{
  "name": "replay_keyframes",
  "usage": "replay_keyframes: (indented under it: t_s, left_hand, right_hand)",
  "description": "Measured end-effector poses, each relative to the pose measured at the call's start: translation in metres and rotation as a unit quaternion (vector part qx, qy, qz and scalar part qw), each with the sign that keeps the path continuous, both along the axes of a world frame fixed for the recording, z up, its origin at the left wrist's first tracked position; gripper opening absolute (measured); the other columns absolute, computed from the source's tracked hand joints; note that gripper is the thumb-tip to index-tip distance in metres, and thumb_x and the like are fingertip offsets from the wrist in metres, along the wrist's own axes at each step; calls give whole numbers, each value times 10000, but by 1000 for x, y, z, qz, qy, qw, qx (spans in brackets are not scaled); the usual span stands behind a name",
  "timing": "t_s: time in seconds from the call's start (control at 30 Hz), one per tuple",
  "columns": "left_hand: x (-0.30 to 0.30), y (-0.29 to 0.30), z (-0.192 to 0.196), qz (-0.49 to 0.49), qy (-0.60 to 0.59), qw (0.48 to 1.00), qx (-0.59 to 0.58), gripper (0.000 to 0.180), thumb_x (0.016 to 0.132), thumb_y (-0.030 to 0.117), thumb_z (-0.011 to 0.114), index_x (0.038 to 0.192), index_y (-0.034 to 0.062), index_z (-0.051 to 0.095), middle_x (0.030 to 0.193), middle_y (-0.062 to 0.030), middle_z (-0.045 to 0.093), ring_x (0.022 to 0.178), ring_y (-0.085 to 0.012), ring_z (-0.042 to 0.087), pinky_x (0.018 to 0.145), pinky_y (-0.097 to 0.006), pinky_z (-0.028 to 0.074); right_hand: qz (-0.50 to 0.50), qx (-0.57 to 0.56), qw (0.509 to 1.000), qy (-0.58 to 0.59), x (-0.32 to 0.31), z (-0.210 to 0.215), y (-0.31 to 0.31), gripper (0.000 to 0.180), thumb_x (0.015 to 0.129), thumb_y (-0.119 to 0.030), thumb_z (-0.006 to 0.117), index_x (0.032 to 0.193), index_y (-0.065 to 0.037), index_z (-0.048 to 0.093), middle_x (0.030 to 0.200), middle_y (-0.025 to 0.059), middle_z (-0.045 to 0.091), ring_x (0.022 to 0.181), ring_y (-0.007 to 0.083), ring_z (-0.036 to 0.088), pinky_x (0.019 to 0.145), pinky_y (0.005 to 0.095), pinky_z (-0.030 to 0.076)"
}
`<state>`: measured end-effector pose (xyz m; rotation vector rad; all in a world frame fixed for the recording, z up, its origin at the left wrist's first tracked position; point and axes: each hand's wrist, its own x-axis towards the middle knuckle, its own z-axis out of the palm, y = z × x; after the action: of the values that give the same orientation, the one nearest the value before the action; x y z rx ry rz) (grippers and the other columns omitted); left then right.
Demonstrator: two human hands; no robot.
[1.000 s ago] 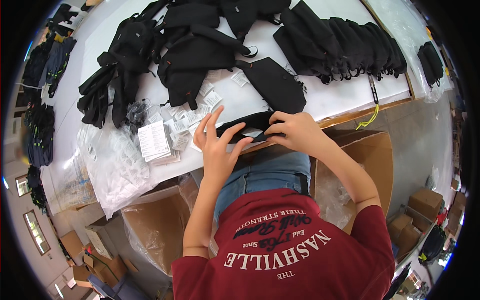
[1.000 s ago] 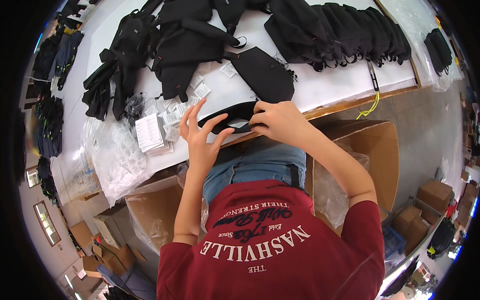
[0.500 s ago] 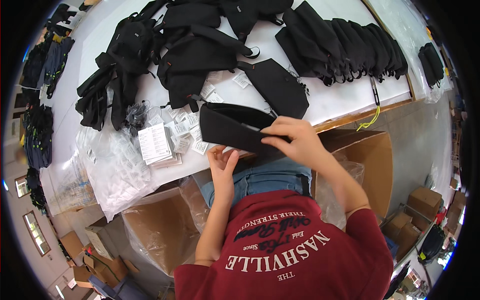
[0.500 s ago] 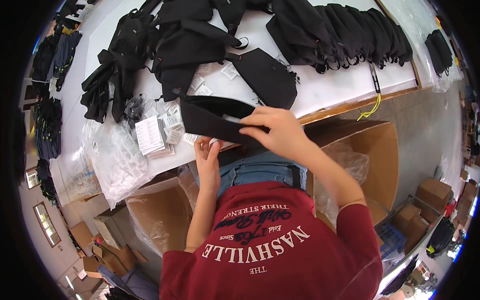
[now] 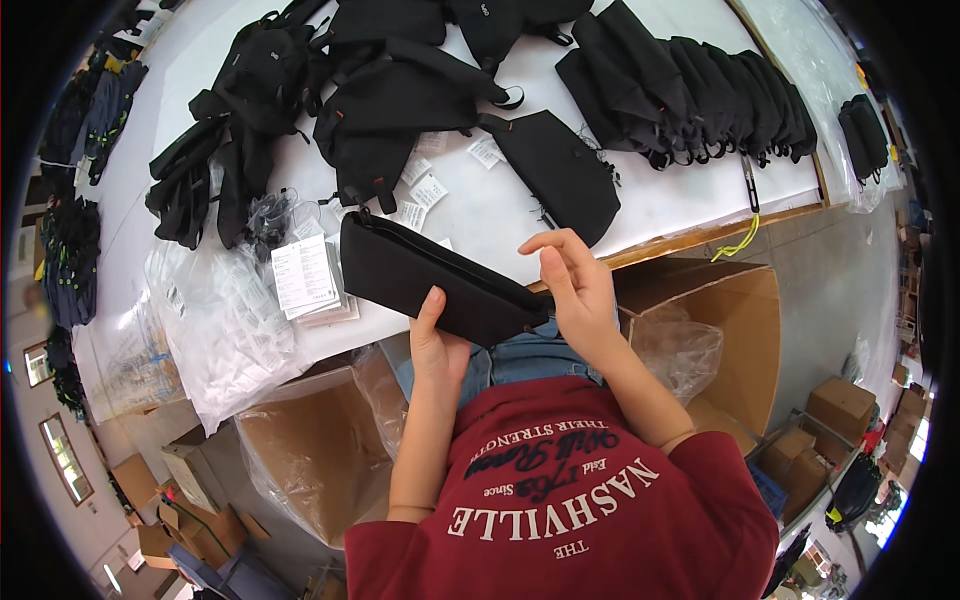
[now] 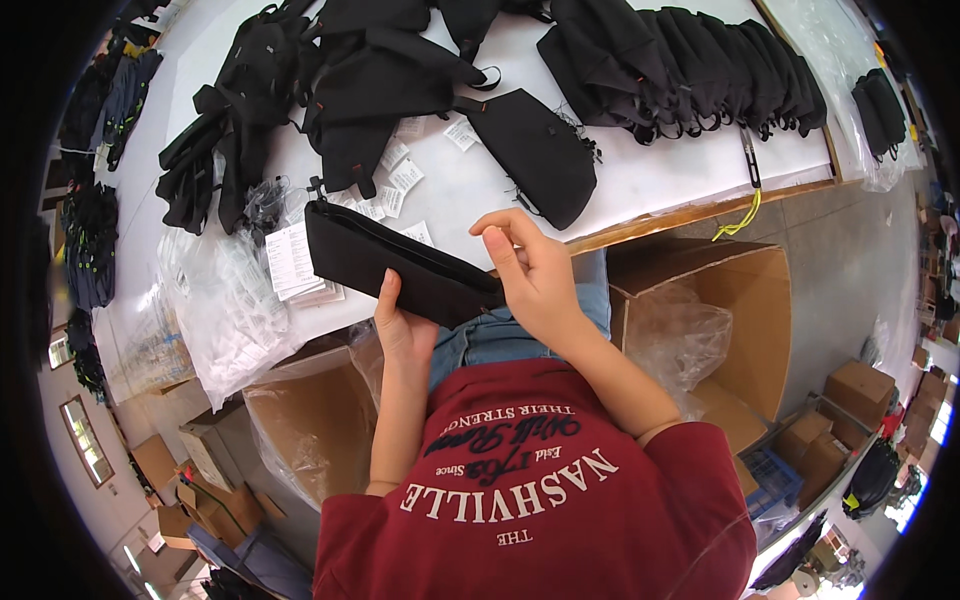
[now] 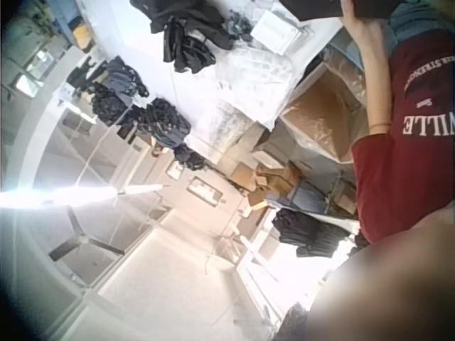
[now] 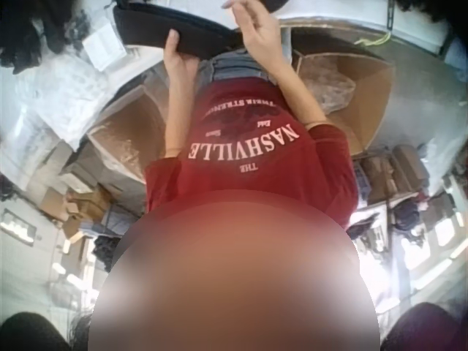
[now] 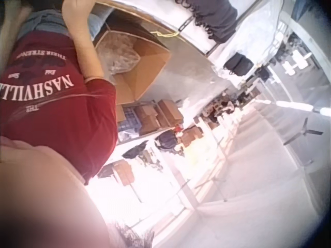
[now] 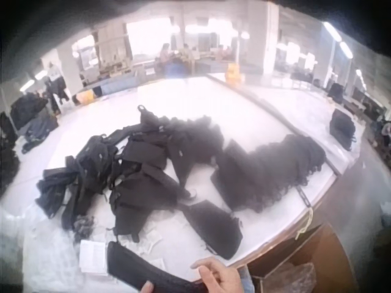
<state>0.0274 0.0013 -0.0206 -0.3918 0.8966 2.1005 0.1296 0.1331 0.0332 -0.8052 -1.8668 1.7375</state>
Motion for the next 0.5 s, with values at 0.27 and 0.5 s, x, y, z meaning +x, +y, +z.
replay_keyframes:
  t_s: [0.27,0.5]
  left_hand:
    - [-4,-6,4,-47,79,996,-13,459,805,162,699,1210,29,529,1108,-86,622,1012,-231,606,927,-371,484]
    - [2,-4,25,-315,110,943,-6,679,661,79,782,1266,-8,487,1144,-68,584,1047,-184,567,911,-312,454]
  right_hand:
    - [127,64,989,-34,9,-16,20,334,997,-242,436,1120,15,609,789,15,517,756,83,466,691,241,383]
    - [99,82,983,128,-12,8,36,335,867,-59,553,1193,-37,625,1020,63,646,840,132,558,740,255,443]
